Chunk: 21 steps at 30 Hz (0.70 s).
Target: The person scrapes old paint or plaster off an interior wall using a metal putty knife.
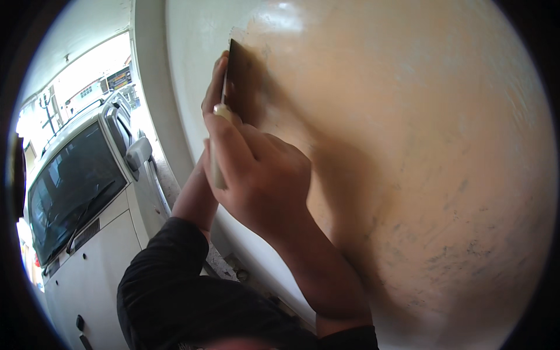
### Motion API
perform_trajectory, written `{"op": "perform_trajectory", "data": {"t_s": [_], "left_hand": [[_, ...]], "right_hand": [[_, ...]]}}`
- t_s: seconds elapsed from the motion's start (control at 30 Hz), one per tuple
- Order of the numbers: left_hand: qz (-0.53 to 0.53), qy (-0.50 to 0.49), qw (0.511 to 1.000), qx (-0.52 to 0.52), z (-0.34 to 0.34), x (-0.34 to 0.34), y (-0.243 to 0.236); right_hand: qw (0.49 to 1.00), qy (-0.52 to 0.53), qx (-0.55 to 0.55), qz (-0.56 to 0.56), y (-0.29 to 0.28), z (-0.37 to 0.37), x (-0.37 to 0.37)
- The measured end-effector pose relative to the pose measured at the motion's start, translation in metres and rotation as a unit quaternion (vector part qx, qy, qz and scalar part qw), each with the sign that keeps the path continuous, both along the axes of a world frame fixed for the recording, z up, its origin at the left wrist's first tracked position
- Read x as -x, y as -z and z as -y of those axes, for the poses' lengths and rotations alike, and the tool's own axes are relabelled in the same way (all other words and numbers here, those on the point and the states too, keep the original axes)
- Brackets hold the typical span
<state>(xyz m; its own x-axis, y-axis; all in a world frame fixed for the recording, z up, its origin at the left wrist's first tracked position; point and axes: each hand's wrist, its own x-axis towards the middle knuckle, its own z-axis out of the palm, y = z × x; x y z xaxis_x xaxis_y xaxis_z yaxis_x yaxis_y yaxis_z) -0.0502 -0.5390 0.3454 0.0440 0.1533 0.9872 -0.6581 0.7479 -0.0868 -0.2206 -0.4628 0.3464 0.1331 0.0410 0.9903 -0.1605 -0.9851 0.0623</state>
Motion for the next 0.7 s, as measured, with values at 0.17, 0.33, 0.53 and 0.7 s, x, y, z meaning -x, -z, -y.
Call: {"op": "perform_trajectory", "data": {"t_s": [0.17, 0.33, 0.53, 0.7], "left_hand": [[-0.008, -0.020, 0.999, 0.037, -0.003, 0.001, -0.006], [0.077, 0.033, 0.994, 0.077, -0.001, 0.012, -0.010], [0.097, 0.005, 0.992, 0.075, -0.008, 0.010, -0.005], [0.106, 0.023, 0.993, 0.044, -0.017, 0.008, -0.007]], "right_hand": [[0.997, 0.062, 0.029, -0.036, -0.009, 0.002, 0.017], [0.984, 0.155, 0.073, -0.056, -0.009, -0.009, 0.039], [0.977, 0.178, 0.078, -0.088, -0.004, -0.026, 0.031], [0.971, 0.185, 0.067, -0.137, -0.011, -0.034, 0.034]]}}
